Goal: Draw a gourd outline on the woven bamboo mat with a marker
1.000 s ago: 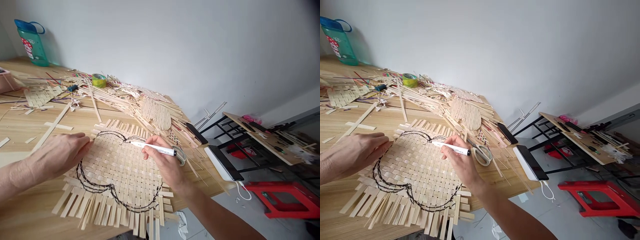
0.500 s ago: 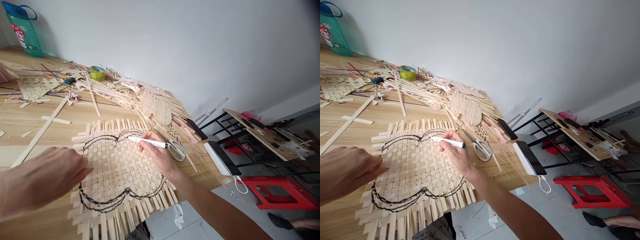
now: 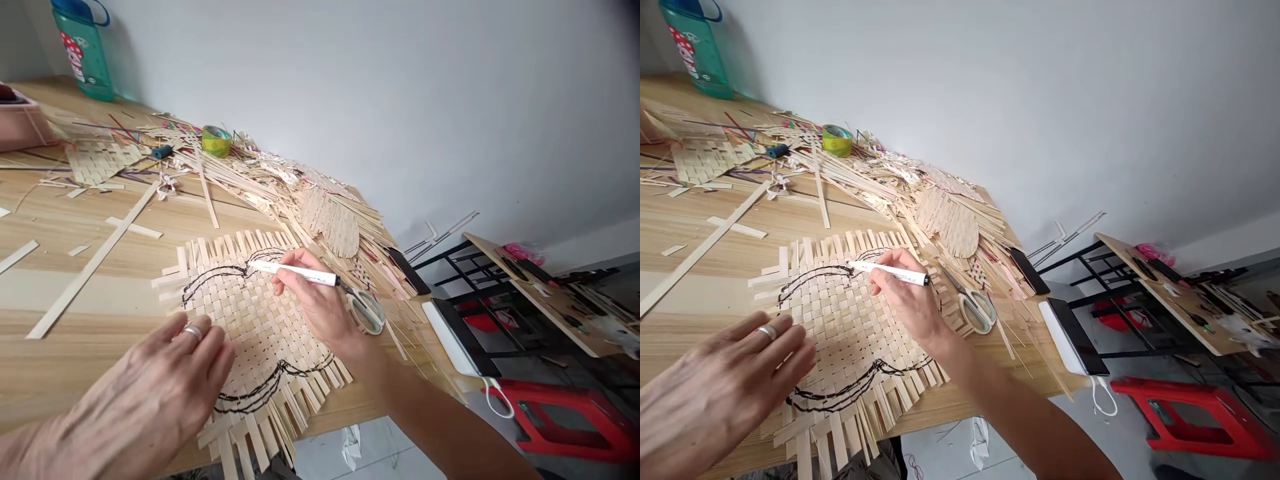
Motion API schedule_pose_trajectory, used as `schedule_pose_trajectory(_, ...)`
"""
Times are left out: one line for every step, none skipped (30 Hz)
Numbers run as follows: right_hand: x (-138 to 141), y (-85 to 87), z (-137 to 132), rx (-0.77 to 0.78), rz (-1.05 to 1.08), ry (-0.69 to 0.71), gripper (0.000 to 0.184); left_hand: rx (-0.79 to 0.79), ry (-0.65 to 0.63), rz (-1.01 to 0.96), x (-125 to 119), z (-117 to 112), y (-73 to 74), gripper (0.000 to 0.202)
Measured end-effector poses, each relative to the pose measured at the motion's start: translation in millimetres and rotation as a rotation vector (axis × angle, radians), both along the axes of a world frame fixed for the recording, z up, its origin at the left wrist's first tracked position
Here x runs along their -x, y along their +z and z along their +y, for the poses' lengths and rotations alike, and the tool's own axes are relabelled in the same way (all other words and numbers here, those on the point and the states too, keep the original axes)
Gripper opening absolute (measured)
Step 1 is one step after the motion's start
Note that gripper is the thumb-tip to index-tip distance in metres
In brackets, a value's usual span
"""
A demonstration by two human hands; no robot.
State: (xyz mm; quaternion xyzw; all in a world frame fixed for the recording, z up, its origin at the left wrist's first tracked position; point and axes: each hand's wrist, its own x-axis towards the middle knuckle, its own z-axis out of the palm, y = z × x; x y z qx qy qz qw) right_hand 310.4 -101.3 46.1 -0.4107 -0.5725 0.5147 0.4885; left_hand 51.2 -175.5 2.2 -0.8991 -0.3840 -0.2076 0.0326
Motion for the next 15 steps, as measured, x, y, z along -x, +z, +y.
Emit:
schedule_pose_trajectory(6, 1.7, -3, 0.003, 0.017, 0.026, 0.014, 0.000, -0.011, 0.018, -5, 1, -1.2, 0.036)
schedule_pose_trajectory(13, 3.0, -5, 0.020, 0.033, 0.049, 0.014, 0.000, -0.020, 0.035, -11, 2, -2.3, 0.035)
schedule_pose_trajectory(19, 3.9, -7, 0.041, 0.047, 0.072, 0.014, 0.000, -0.026, 0.050, -16, 3, -3.3, 0.033)
schedule_pose_trajectory(25, 4.3, -9, 0.062, 0.058, 0.092, 0.014, 0.000, -0.029, 0.063, -21, 5, -4.2, 0.031)
schedule_pose_trajectory(31, 4.1, -9, 0.083, 0.061, 0.110, 0.014, 0.000, -0.031, 0.074, -25, 6, -4.9, 0.028)
schedule_pose_trajectory(35, 3.4, -9, 0.100, 0.059, 0.123, 0.014, -0.001, -0.032, 0.083, -28, 6, -5.4, 0.027)
schedule_pose_trajectory(39, 2.2, -8, 0.114, 0.051, 0.130, 0.015, -0.002, -0.032, 0.090, -31, 7, -5.7, 0.026)
schedule_pose_trajectory(42, 0.4, -8, 0.124, 0.037, 0.134, 0.015, -0.004, -0.032, 0.096, -32, 6, -5.9, 0.024)
schedule_pose_trajectory(43, -1.7, -7, 0.133, 0.019, 0.132, 0.016, -0.008, -0.031, 0.100, -34, 6, -6.0, 0.022)
schedule_pose_trajectory(44, -4.0, -6, 0.140, -0.004, 0.129, 0.017, -0.015, -0.029, 0.102, -34, 6, -5.9, 0.020)
schedule_pose_trajectory(45, -6.5, -6, 0.143, -0.026, 0.125, 0.017, -0.025, -0.027, 0.103, -35, 5, -5.5, 0.017)
schedule_pose_trajectory(45, -9.0, -7, 0.139, -0.047, 0.123, 0.018, -0.036, -0.026, 0.104, -36, 5, -4.9, 0.015)
schedule_pose_trajectory(44, -11.3, -8, 0.129, -0.066, 0.121, 0.019, -0.050, -0.027, 0.104, -37, 4, -4.0, 0.013)
schedule_pose_trajectory(43, -13.4, -10, 0.114, -0.083, 0.118, 0.020, -0.065, -0.028, 0.104, -38, 4, -2.8, 0.012)
schedule_pose_trajectory(42, -14.9, -12, 0.096, -0.100, 0.118, 0.020, -0.080, -0.029, 0.104, -38, 4, -1.2, 0.011)
